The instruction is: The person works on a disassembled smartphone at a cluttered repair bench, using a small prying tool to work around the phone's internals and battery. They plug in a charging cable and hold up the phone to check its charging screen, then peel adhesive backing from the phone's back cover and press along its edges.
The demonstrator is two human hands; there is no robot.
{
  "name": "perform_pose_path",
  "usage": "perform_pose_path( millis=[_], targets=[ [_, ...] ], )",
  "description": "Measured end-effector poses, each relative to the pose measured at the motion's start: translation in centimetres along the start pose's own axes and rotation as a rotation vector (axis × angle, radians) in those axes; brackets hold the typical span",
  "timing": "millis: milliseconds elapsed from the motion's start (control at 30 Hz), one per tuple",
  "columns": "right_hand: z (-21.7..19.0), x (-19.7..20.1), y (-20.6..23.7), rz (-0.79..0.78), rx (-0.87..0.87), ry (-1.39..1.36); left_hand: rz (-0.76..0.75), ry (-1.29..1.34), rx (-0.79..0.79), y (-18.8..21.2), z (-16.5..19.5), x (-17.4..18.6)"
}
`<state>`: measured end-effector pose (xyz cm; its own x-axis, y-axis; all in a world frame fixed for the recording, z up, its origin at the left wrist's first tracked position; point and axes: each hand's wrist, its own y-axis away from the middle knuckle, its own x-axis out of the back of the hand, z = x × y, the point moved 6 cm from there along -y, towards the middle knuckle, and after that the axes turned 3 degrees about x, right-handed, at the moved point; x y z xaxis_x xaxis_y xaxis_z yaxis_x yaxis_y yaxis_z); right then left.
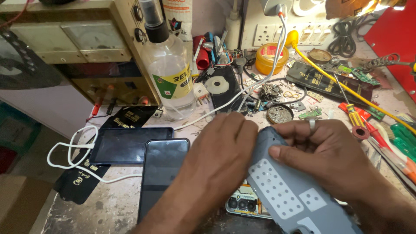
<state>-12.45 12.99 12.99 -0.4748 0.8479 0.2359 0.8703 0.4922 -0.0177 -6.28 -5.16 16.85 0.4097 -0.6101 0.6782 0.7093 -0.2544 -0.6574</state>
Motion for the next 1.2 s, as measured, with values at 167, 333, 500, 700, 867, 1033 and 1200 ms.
perform_pose_path(
  millis=[167,333,500,700,867,1033,1200],
  targets=[
    [0.4,1.0,0.0,-0.004,-0.11,-0.009,-0.003,-0.024,-0.049,0.5,0.3,-0.6],
    [-0.9,-0.8,0.3,-0.165,-0.097,-0.057,0.082,0.049,-0.07,0.3,0.2,0.0],
    [-0.8,-1.6,0.6,-0.111,-0.182,0.063,0.163,0.456,0.497,0.4,-5.3,0.7],
    [-0.1,-0.1,-0.1,-0.073,-0.148,-0.027,0.166,0.727,0.609,0.5,-6.7,-0.5],
    [0.5,0.4,-0.1,-0.053,-0.115,-0.062,0.162,0.664,0.297,-0.1,-3.7,0.8],
    [0.3,0.0,-0.2,-0.047,-0.073,0.029,0.028,0.33,0.167,0.3,-1.8,0.6],
    [0.5,0.0,-0.2,-0.02,-0.082,0.138,0.065,0.098,-0.018,0.7,-0.4,0.3]
  ],
)
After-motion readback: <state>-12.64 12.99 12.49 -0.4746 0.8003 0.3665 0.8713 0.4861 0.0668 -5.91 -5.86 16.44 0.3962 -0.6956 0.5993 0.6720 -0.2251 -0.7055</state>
